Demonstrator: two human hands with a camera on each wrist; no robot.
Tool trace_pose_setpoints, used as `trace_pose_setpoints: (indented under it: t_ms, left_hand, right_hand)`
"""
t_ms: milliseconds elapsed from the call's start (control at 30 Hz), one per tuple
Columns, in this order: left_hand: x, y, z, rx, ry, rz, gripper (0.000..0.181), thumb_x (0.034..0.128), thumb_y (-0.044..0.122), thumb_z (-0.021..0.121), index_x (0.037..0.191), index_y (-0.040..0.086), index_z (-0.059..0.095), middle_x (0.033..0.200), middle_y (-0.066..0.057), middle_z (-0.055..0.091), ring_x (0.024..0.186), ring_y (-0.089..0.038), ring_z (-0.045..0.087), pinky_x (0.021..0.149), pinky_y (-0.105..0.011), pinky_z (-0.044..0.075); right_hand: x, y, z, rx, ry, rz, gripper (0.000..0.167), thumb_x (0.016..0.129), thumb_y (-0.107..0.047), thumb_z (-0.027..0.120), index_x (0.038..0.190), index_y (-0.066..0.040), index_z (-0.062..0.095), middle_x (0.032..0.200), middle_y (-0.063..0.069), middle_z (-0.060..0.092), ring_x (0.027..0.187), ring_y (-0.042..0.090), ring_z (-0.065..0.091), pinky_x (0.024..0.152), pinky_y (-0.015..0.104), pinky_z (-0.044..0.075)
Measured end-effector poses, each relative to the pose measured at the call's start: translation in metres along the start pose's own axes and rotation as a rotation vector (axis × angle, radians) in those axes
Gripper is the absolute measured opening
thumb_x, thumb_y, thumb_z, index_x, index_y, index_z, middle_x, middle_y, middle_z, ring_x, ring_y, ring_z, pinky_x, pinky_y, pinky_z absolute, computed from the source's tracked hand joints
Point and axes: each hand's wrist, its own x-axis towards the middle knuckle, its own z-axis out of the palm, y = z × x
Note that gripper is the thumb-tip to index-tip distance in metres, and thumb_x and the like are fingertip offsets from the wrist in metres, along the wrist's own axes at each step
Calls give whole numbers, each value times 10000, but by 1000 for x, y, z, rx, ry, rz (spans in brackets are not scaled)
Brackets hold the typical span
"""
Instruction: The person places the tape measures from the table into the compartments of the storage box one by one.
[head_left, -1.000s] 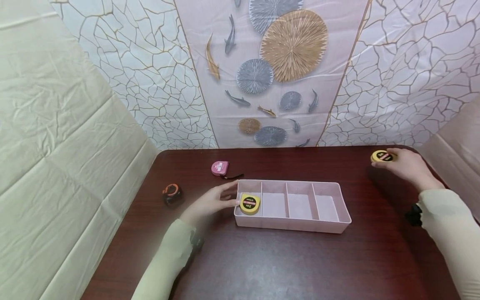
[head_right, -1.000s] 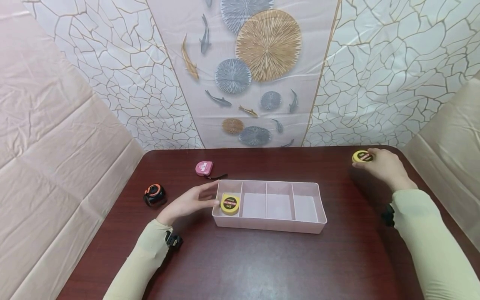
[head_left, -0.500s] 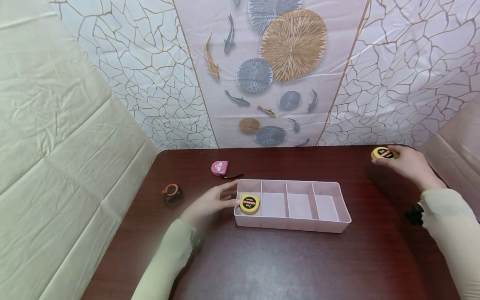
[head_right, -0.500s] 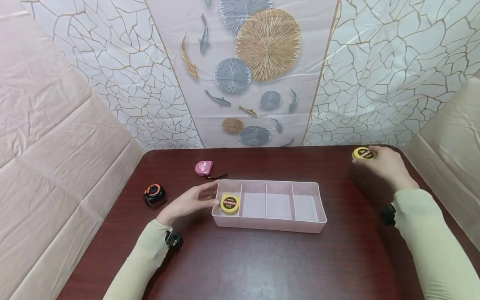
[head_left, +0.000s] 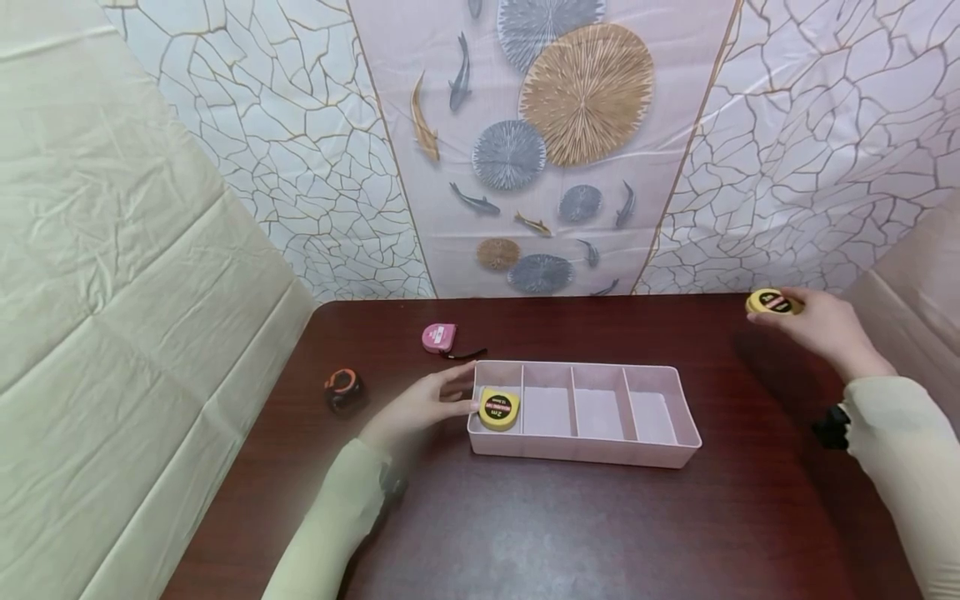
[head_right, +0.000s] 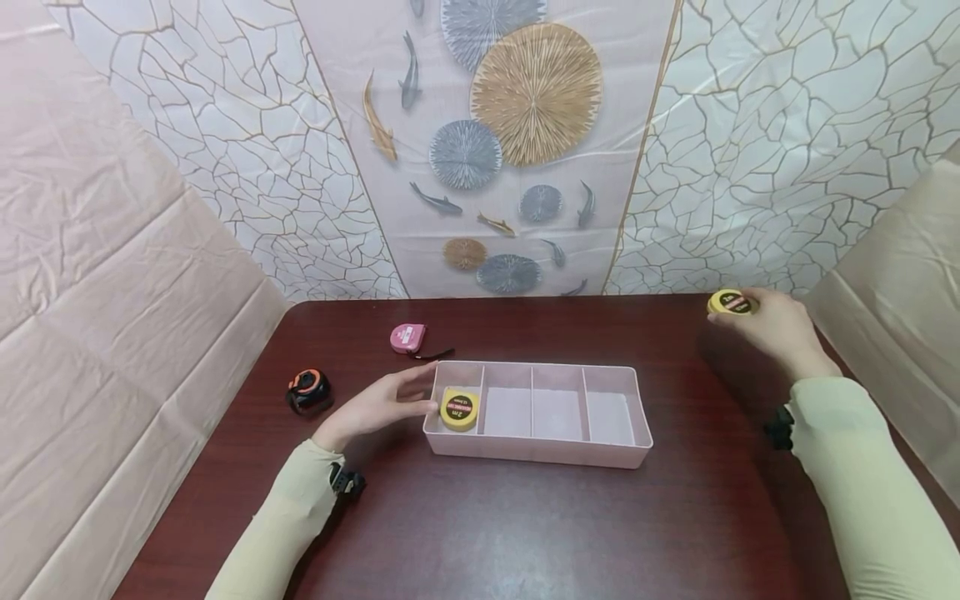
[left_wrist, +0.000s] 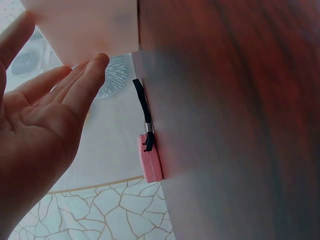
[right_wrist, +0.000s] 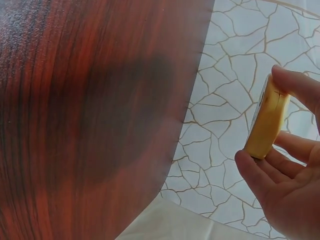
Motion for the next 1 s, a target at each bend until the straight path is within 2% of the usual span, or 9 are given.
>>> trace_pose_setpoints:
  t_ms: [267,500,733,1000]
  left_hand:
    - [-1,0,1,-3,-4,-18,719,942,220,736,1566,229,378,1550,-16,446,1382,-264,472,1103,-406,414]
    - [1,0,0,1,-3,8,732,947,211,731,1576,195,358,1546,-50,449,1380,-297,471,1095,-421,422]
    - [0,1,0,20,4,-2,743,948,248,731,1581,186,348,1595,-13,378,1374,-310,475,1102,-415,413]
    - [-1,1,0,52,13,-1,731,943,246,735,1573,196,367,1552,-37,443,1373,-273,483,1114,-420,401]
  right_hand:
    - [1,-2,-3,5,35,-14,795,930,-506,674,1403,100,471,1209,422,526,1034,566,491,794,639,402]
    - [4,-4,-9,5,52,-20,809,927,-517,673,1424,84,460,1231,409,517,1044,561,486,799,639,393]
    - [4,-9,-18,-9,71,-27,812,933,-517,663,1416,102,455,1216,405,522,1034,556,490,783,631,396]
    - [7,-13,-24,-22,110,-57,769,928,-489,680,1378,103,482,1190,399,542,1028,544,505,785,635,397]
